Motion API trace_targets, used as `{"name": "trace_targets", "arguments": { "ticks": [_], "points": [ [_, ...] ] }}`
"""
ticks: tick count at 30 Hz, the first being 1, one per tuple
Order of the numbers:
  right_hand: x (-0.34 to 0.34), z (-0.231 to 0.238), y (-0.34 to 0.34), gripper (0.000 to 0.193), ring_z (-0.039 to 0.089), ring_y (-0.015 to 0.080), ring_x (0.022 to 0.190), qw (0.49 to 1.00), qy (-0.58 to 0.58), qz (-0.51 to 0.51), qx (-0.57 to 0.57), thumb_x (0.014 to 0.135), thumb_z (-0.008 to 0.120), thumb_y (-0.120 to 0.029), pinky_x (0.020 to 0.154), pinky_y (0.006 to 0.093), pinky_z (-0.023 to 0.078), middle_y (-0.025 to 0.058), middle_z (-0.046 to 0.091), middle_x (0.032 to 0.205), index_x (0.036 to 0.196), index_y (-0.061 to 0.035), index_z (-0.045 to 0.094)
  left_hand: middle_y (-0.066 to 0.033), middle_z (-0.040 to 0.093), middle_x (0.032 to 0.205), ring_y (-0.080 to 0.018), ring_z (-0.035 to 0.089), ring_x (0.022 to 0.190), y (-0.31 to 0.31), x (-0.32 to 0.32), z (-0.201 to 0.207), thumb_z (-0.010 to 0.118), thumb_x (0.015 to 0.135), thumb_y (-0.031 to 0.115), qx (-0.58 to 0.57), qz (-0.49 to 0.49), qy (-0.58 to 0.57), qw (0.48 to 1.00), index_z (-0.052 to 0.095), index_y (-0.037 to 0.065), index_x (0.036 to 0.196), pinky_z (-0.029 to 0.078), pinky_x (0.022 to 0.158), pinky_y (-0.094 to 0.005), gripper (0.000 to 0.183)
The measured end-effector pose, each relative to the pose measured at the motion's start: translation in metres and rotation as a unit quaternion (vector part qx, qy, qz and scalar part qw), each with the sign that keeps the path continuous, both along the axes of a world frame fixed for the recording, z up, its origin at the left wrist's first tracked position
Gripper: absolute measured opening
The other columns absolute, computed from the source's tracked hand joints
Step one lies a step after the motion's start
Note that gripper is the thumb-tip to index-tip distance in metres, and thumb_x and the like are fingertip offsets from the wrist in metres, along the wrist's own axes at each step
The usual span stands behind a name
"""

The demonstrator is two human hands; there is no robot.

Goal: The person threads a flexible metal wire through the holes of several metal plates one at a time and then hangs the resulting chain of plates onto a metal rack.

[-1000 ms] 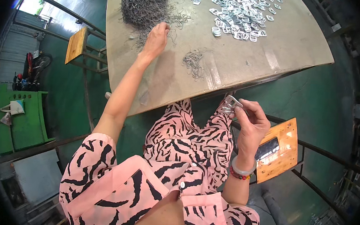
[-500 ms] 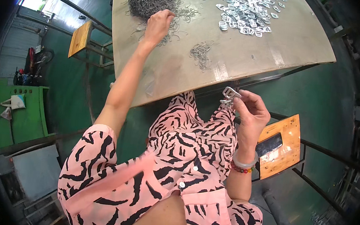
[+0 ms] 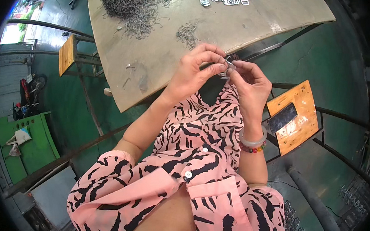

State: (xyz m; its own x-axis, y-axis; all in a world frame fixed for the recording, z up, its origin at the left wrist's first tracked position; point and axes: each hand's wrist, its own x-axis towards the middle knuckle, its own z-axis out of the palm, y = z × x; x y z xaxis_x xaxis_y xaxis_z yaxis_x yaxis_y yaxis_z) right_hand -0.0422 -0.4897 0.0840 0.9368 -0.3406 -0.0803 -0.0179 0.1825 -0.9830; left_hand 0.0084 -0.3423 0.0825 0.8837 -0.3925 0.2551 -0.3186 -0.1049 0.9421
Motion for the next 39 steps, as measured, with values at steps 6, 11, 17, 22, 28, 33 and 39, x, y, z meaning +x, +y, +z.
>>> {"name": "trace_targets", "arguments": {
  "ticks": [6,11,17,22,28,33,39],
  "points": [
    [0.001,-0.002,0.005,0.011,0.055,0.0034,0.066,0.997,-0.011,0.015,-0.075,0.078,0.065,0.005,0.058,0.0168,0.044,0.0007,0.06,0.081,0.088,0.0015,0.064,-0.0113,0.061,0.093,-0.0243,0.058,0.087,-0.007,0.002,-0.006,0.066,0.077,0.005,0.038,0.053,-0.103,0.993,0.062,0.0,0.088,0.046,0.076,-0.0322,0.013],
    [0.02,0.009,-0.02,0.009,0.054,0.0063,0.063,0.995,-0.025,0.07,-0.073,0.08,0.063,0.004,0.056,0.0179,0.042,0.0028,0.058,0.079,0.087,0.0027,0.066,-0.0078,0.065,0.08,-0.0149,0.063,0.074,-0.006,0.004,0.0,0.06,0.085,0.006,-0.003,0.013,0.012,1.0,0.06,-0.001,0.091,0.049,0.068,-0.0265,0.009],
    [0.152,-0.003,-0.032,0.021,0.056,0.0117,0.062,0.973,-0.054,0.089,-0.207,0.081,0.065,-0.015,0.058,0.0238,0.046,0.0076,0.064,0.078,0.092,0.0031,0.066,-0.0117,0.062,0.079,-0.0259,0.061,0.075,-0.004,0.006,-0.001,0.062,0.081,0.005,-0.017,0.022,0.006,1.0,0.058,-0.001,0.086,0.047,0.067,-0.0333,0.009],
    [0.276,-0.095,-0.031,0.041,0.059,0.031,0.083,0.806,-0.113,0.028,-0.58,0.073,0.072,-0.023,0.073,0.0386,0.047,0.0212,0.059,0.094,0.107,-0.003,0.062,-0.0107,0.061,0.079,-0.0269,0.06,0.075,-0.006,0.005,0.0,0.061,0.081,0.005,-0.008,0.013,0.018,1.0,0.058,0.001,0.087,0.045,0.068,-0.0349,0.008],
    [0.265,-0.092,-0.047,0.025,0.062,0.0304,0.076,0.8,-0.079,0.063,-0.591,0.071,0.066,-0.013,0.071,0.0358,0.05,0.0194,0.064,0.085,0.09,0.0037,0.063,-0.0087,0.063,0.083,-0.018,0.062,0.078,-0.002,0.005,0.004,0.061,0.083,0.002,0.0,0.007,-0.015,1.0,0.06,0.001,0.092,0.048,0.07,-0.0277,0.009],
    [0.165,-0.053,-0.043,0.022,0.063,0.0141,0.075,0.984,-0.04,0.109,-0.136,0.075,0.064,0.0,0.069,0.0256,0.052,0.0099,0.065,0.085,0.096,0.0057,0.063,-0.0088,0.063,0.083,-0.0159,0.063,0.077,-0.006,0.007,-0.006,0.061,0.084,0.004,-0.082,0.045,-0.022,0.995,0.059,0.001,0.092,0.048,0.069,-0.0272,0.008],
    [0.053,0.023,-0.014,0.016,0.06,0.0108,0.073,0.991,-0.062,0.048,-0.108,0.076,0.064,0.009,0.065,0.0224,0.05,0.0072,0.064,0.083,0.091,0.0053,0.062,-0.0096,0.063,0.079,-0.017,0.064,0.072,-0.013,0.015,0.0,0.06,0.084,0.004,-0.085,0.044,-0.042,0.995,0.058,-0.001,0.089,0.049,0.064,-0.0283,0.008]
  ]
}}
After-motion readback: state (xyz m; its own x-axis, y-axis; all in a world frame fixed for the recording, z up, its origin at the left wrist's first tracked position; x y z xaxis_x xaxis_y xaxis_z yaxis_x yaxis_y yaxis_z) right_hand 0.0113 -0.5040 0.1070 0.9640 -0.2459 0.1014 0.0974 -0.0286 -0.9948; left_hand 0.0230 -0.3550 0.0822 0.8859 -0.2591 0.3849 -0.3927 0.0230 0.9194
